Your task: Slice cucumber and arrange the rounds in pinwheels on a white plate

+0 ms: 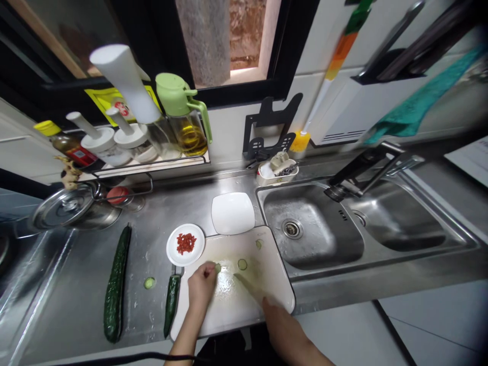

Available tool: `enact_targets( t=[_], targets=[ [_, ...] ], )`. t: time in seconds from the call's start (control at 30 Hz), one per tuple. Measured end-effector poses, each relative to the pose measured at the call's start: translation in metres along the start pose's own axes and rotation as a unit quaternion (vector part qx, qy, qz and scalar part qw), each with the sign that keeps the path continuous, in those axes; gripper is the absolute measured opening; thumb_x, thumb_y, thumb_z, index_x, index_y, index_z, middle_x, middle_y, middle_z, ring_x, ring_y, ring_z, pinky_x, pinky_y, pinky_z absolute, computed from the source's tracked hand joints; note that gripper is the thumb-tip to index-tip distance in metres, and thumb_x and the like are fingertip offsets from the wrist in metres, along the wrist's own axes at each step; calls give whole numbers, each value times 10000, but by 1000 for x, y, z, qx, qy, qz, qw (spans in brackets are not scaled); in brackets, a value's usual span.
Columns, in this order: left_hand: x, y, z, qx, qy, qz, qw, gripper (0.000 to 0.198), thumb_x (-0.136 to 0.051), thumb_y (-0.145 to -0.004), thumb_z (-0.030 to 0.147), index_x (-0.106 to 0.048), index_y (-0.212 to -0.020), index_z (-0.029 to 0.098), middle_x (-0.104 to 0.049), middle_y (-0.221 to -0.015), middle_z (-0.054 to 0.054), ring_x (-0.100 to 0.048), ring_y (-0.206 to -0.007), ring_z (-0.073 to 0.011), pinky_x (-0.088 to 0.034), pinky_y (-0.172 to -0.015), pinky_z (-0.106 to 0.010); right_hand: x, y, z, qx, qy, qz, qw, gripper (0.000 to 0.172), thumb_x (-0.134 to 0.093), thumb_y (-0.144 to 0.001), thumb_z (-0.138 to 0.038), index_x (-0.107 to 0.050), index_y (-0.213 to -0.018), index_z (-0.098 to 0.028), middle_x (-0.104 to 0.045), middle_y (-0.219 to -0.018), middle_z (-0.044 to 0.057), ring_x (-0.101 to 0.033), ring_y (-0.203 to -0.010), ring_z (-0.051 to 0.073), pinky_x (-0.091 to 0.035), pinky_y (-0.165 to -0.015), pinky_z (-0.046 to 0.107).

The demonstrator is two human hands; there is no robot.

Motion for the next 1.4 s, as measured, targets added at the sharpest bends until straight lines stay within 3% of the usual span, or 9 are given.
enact_targets(
  t=[0.17,0.33,0.53,0.67,0.77,0.87,0.97,1.07,1.4],
  targets=[
    [27,-2,-30,49,-6,45,998,278,-537,-736,398,-687,-855,197,-730,-802,-37,-661,-747,-185,-444,-704,-242,-4,-4,4,9,-8,30,999,571,-284,-788,5,-476,-1318,-89,-614,-1171,179,-596,-1047,257,-481,-853,325],
    [37,-3,-44,68,-22,63,995,247,-529,-741,384,-679,-852,224,-730,-818,-25,-664,-775,-183,-437,-707,-234,-9,-7,6,10,-5,30,999,567,-282,-805,-5,-458,-1336,-94,-609,-1180,180,-594,-1048,255,-475,-861,319],
    [39,-2,-44,33,-44,89,995,250,-513,-750,361,-676,-891,233,-715,-827,-23,-645,-758,-170,-437,-708,-243,-11,-6,7,-8,3,7,1000,599,-275,-794,11,-428,-1358,-121,-625,-1159,153,-596,-1040,231,-473,-839,296],
    [41,-1,-27,-31,-63,123,990,278,-520,-747,368,-676,-909,205,-686,-842,-51,-612,-719,-176,-447,-715,-278,-13,-6,8,-4,-2,8,1000,602,-288,-785,16,-448,-1345,-132,-612,-1184,156,-600,-1037,217,-466,-848,278],
    [24,-3,0,-90,-47,81,991,294,-526,-754,362,-674,-937,185,-670,-817,-52,-583,-665,-163,-454,-700,-285,-13,-7,8,-2,-9,20,1000,574,-295,-795,7,-479,-1322,-132,-612,-1181,161,-597,-1044,224,-463,-861,287],
    [-10,-7,33,-128,-38,-11,991,247,-546,-756,302,-666,-932,177,-654,-835,-46,-562,-671,-139,-443,-690,-262,-12,-7,6,1,-15,21,1000,538,-285,-826,-17,-492,-1308,-139,-630,-1147,159,-607,-1029,225,-468,-853,292],
    [-44,-9,58,-136,-79,-100,982,128,-591,-717,210,-650,-824,176,-602,-751,-15,-529,-656,-113,-406,-672,-236,-13,-7,6,-10,-3,11,1000,542,-271,-828,-7,-463,-1325,-109,-632,-1135,172,-611,-1023,229,-471,-852,299],
    [-66,-11,70,-124,-113,-146,975,96,-612,-688,167,-632,-782,176,-576,-752,-7,-521,-681,-106,-379,-667,-223,-12,-7,5,-11,2,18,1000,548,-268,-811,15,-461,-1316,-70,-619,-1152,195,-605,-1036,242,-475,-855,314],
    [-77,-10,76,-104,-127,-159,974,103,-579,-665,96,-622,-699,183,-566,-757,-9,-537,-717,-114,-366,-662,-214,-12,-5,5,-17,19,8,1000,526,-278,-822,12,-459,-1304,-96,-649,-1090,170,-626,-971,214,-479,-794,287]
  ],
)
Point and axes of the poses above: each hand's wrist, its own y-axis away from the middle knuckle, its own x-axis out of the back of the hand, z = x × y, the point moved 8 cm from there along -y, towards the middle knuckle
